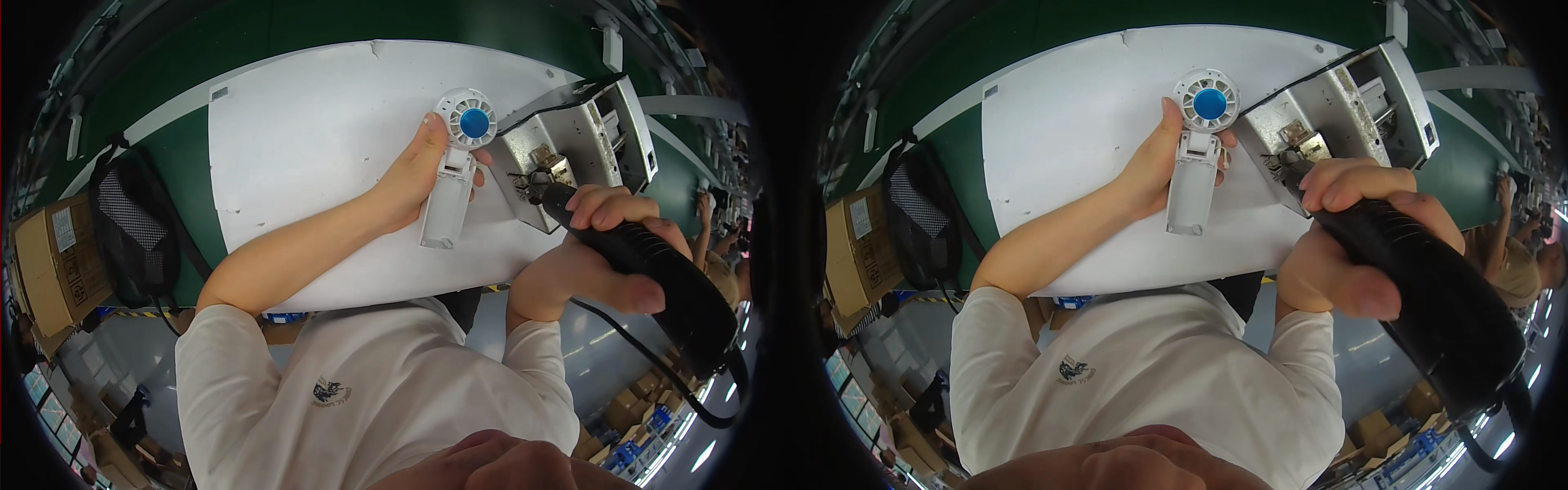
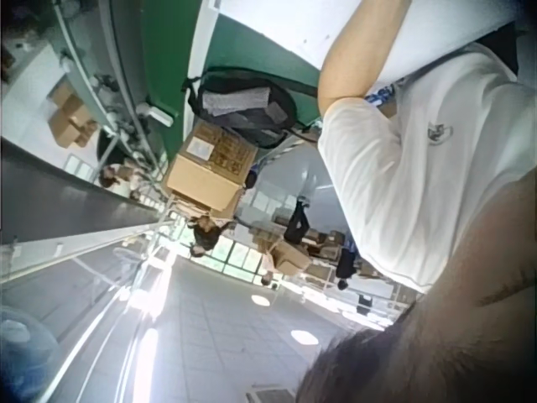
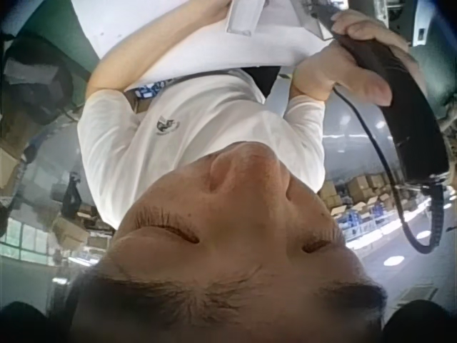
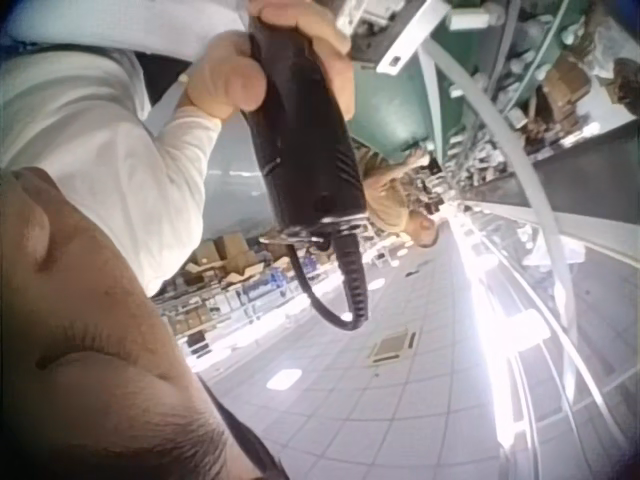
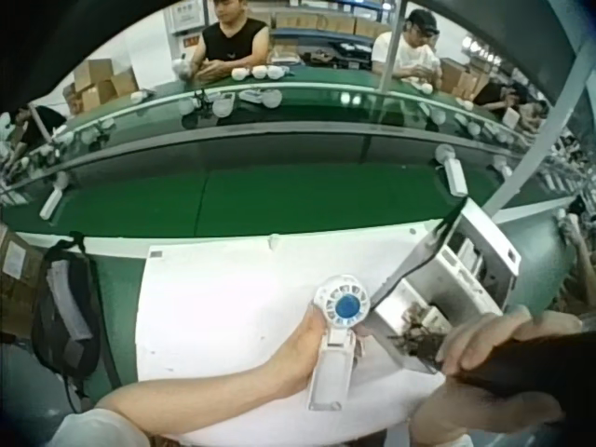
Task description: Assemble electronic components using an electric screwdriver on a production line.
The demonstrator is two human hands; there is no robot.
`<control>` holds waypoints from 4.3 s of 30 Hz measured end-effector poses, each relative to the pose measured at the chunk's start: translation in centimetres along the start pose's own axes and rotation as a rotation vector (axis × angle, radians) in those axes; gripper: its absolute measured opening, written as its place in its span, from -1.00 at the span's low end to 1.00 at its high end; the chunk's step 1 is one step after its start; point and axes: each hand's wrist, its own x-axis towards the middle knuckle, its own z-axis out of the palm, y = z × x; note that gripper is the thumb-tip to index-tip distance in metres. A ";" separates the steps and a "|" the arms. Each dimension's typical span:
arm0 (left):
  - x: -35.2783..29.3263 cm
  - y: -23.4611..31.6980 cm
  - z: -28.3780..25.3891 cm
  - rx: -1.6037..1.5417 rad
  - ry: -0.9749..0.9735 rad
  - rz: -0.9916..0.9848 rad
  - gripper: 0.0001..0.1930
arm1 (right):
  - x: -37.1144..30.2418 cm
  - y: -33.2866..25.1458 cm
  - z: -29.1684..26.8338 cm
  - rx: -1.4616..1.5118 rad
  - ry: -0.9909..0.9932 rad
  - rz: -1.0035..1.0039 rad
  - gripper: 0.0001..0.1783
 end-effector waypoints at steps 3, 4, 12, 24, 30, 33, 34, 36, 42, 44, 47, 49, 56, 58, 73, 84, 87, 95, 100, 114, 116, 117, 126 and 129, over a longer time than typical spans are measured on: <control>0.2 0.2 -0.1 -0.077 -0.016 -0.048 -0.48 | 0.1 -0.5 0.8 0.296 -0.171 0.083 -0.17; 0.2 0.1 -0.1 -0.077 -0.010 -0.046 -0.48 | -0.1 -0.3 1.1 0.301 -0.172 0.087 -0.17; 0.2 -0.1 -0.3 -0.026 -0.044 0.048 -0.46 | -1.1 2.5 2.9 0.334 -0.261 0.125 -0.17; 0.0 0.2 -0.5 0.021 0.024 0.028 -0.49 | -2.2 4.6 4.4 0.384 -0.343 0.134 -0.21; 0.0 0.4 0.1 -0.054 0.006 0.025 -0.49 | -1.9 5.0 4.5 0.313 -0.490 0.119 -0.17; -0.1 0.7 0.4 -0.046 0.037 0.030 -0.51 | -2.1 3.5 4.5 0.136 -0.395 0.216 -0.18; -0.1 0.7 0.4 -0.039 0.051 0.037 -0.49 | -1.4 3.3 3.8 0.261 -0.374 0.165 -0.19; 0.6 1.6 0.3 -0.029 0.060 0.052 -0.46 | 0.3 1.6 2.1 0.419 -0.241 0.117 -0.21; 11.1 14.0 -7.4 1.277 0.577 0.369 -0.24 | 0.4 -0.7 1.2 -0.190 0.008 -0.049 -0.22; 11.9 17.3 -9.7 1.642 0.697 0.365 -0.24 | 0.0 -0.4 1.3 -0.334 0.054 -0.059 -0.20; 11.1 18.7 -12.7 1.754 0.811 0.280 -0.27 | 0.3 0.7 0.2 0.045 -0.206 -0.042 -0.20; 6.4 16.1 -11.7 1.896 0.854 0.514 -0.28 | 0.7 1.3 -0.1 0.268 -0.254 -0.011 -0.20; -16.6 7.8 -9.6 2.410 0.700 0.394 -0.42 | 0.3 -0.3 -0.2 0.659 -0.296 0.159 -0.26; -19.7 7.7 -10.9 2.425 0.835 0.348 -0.50 | 0.4 -0.4 -0.3 0.637 -0.337 0.172 -0.27; -28.4 13.2 -17.0 2.792 1.329 -0.034 -0.79 | -0.7 0.4 -0.7 0.677 -0.325 0.297 -0.38; -26.9 14.8 -19.4 2.664 1.138 -0.085 -0.74 | -0.7 0.3 -0.8 0.648 -0.311 0.322 -0.37; -26.8 16.2 -15.4 2.653 1.505 0.109 -0.66 | -0.8 0.2 -0.5 0.613 -0.290 0.312 -0.37; -29.5 18.7 -18.9 2.255 1.811 0.076 -0.63 | -0.7 -0.1 -0.2 0.554 -0.283 0.265 -0.39; -31.2 21.5 -18.0 2.321 1.723 0.194 -0.68 | -0.6 0.0 0.1 0.543 -0.287 0.251 -0.39; -24.0 14.8 -13.2 2.188 1.620 0.129 -0.62 | -0.9 -0.6 0.6 0.517 -0.300 0.247 -0.39; -23.7 13.9 -14.6 2.370 1.644 0.117 -0.61 | -1.0 -0.7 0.6 0.514 -0.300 0.242 -0.39; -23.7 13.5 -15.3 2.461 1.654 0.110 -0.60 | -1.0 -0.7 0.6 0.514 -0.300 0.239 -0.39; -27.7 15.6 -20.7 2.554 1.593 0.054 -0.58 | -1.2 -0.6 0.4 0.494 -0.290 0.267 -0.38; -29.9 17.0 -21.3 2.371 1.470 0.276 -0.61 | -1.2 -0.4 0.4 0.496 -0.277 0.289 -0.36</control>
